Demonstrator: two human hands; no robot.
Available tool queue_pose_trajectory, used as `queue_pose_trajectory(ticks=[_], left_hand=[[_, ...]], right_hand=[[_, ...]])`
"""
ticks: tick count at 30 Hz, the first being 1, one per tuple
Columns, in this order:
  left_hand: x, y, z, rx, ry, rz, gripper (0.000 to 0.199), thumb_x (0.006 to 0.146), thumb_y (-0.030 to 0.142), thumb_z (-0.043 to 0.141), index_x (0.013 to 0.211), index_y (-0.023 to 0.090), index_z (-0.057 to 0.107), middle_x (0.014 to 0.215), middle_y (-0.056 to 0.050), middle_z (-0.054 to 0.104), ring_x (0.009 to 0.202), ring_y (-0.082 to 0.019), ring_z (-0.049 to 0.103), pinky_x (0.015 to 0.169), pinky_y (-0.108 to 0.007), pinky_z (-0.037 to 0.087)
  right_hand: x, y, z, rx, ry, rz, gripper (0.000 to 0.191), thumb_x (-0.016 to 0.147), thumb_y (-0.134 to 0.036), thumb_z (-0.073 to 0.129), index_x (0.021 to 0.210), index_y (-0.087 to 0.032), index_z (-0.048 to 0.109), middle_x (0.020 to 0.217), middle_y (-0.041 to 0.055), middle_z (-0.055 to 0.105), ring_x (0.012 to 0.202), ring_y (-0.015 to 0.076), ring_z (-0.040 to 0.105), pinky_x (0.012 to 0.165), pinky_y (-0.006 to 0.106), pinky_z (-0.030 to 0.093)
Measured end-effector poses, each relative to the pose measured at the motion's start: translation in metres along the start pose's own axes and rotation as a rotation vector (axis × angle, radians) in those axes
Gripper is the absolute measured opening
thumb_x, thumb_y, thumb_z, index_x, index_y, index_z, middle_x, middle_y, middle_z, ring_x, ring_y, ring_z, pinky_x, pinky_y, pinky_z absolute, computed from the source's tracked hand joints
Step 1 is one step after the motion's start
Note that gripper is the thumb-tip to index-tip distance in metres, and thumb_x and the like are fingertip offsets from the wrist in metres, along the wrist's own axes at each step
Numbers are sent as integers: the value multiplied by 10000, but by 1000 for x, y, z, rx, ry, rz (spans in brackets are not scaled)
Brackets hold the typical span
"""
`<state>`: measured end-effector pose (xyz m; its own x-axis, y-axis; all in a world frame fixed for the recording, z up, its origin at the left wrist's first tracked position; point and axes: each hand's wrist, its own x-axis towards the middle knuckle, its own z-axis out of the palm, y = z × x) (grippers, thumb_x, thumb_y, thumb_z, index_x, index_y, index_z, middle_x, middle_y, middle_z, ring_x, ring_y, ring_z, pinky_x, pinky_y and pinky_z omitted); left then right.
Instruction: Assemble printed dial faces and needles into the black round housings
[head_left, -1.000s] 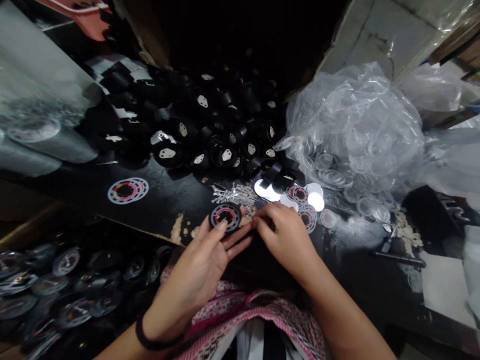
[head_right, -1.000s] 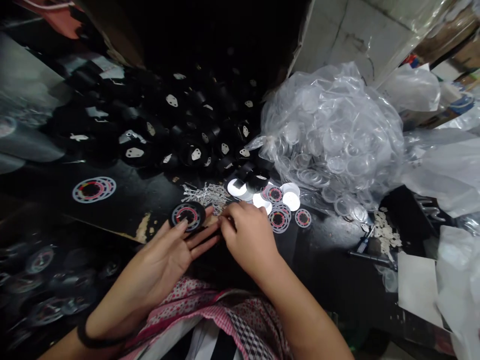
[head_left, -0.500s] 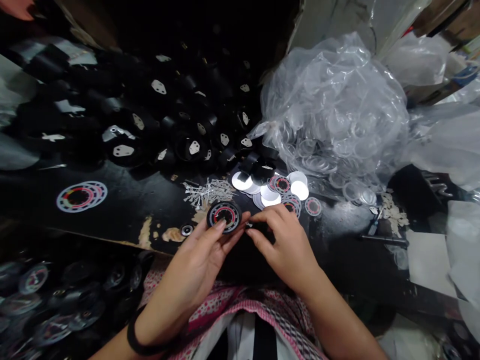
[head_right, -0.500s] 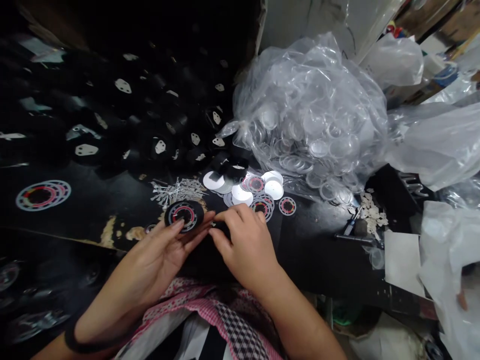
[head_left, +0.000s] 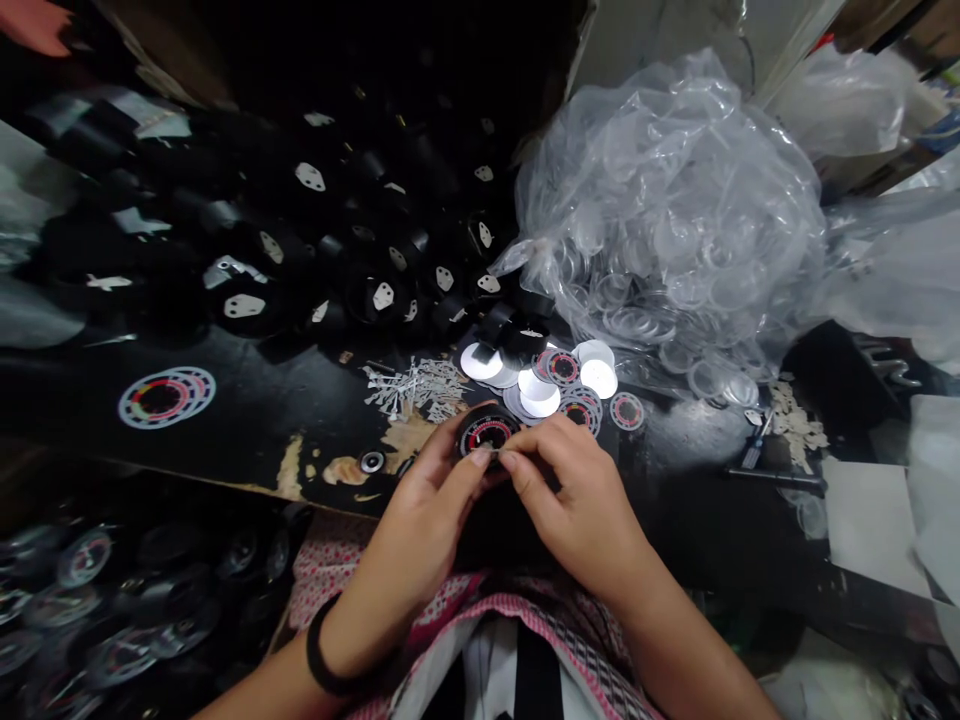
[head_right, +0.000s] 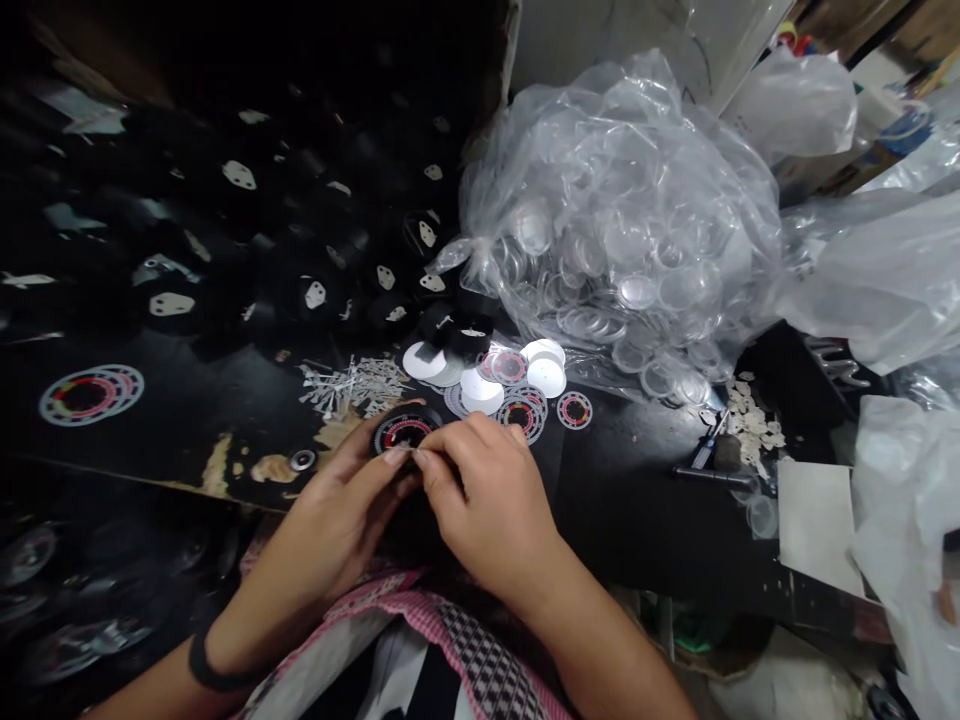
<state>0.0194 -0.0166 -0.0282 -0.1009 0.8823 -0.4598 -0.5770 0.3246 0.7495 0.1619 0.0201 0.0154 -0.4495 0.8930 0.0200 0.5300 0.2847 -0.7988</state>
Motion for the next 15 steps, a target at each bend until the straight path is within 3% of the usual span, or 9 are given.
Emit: queue_pose_trajectory(ticks=[5,11,15], left_hand=[[-3,-3,-5,184,-48,59,331,872,371,730,1193,301,691,1238,-14,711,1195,-237,638,1076,-328,475],[-6,6,-7,313,-71,130,271,873,338,707,1127,253,670,1132,-25,738,1075,-201,687,963,-281,529],[-8,9,-6,439,-21,226,202,865,276,679,1063,240,669,1016,-9,751,967,-171,710,875,-241,554]], right_hand=[[1,-2,-1,-109,-18,44,131,982,-207,539,877,-198,616,889,17,673,811,161,587,801,340,363],[0,-6,-2,-99,-18,47,154,984,-216,538,841,-197,595,838,-1,670,763,152,571,775,329,341],[-2,-7,1,-75,-14,55,183,978,-208,556,796,-195,570,787,-8,646,770,156,563,742,308,343]])
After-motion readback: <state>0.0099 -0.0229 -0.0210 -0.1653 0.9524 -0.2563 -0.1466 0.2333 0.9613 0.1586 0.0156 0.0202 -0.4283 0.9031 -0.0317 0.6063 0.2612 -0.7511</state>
